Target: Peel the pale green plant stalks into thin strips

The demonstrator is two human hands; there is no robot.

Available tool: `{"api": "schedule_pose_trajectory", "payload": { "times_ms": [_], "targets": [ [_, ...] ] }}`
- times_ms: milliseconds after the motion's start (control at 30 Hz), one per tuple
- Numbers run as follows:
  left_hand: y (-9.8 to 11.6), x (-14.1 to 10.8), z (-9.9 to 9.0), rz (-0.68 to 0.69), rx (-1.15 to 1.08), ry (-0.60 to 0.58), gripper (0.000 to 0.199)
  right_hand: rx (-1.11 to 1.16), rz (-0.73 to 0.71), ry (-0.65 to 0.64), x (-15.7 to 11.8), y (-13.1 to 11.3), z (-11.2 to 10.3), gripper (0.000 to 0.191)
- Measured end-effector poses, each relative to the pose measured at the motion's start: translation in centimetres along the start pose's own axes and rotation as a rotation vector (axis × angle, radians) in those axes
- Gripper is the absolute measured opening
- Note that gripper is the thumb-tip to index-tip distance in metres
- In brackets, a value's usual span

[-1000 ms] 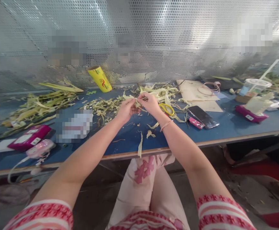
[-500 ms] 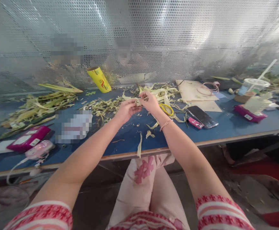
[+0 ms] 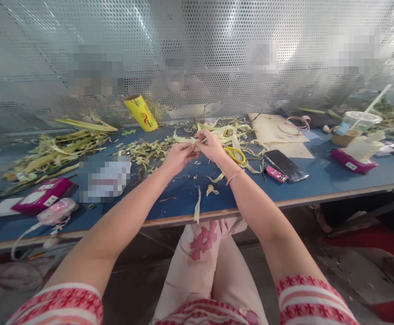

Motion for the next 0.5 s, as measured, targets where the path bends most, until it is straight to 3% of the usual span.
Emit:
{"api": "schedule_pose_trajectory", "payload": {
  "times_ms": [133,367,500],
  "targets": [
    [-0.2,0.1,0.0,0.012,0.023,-0.011,0.022,-0.075,-0.033,-0.045,-0.4,-0.1,0.2,0.021],
    [-0.1,0.0,0.0,0.017,0.06,0.005,0.017,-0.051,0.019,-0.155,-0.8,1.1,0.8,0.062],
    [-0.2,0.1,-0.1,0.002,0.03,0.03,0.011,0.029,0.011,-0.205,-0.9,1.0,0.9,0.074]
  ]
}}
Point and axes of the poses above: each hand's wrist, its own x-axis towards the middle knuckle, its own z-axis out of the palm, y = z × x, the point moved 3 cm from there along x, towards the middle knuckle, and after that the axes turned 12 degrees about x, right-handed, at the moved point
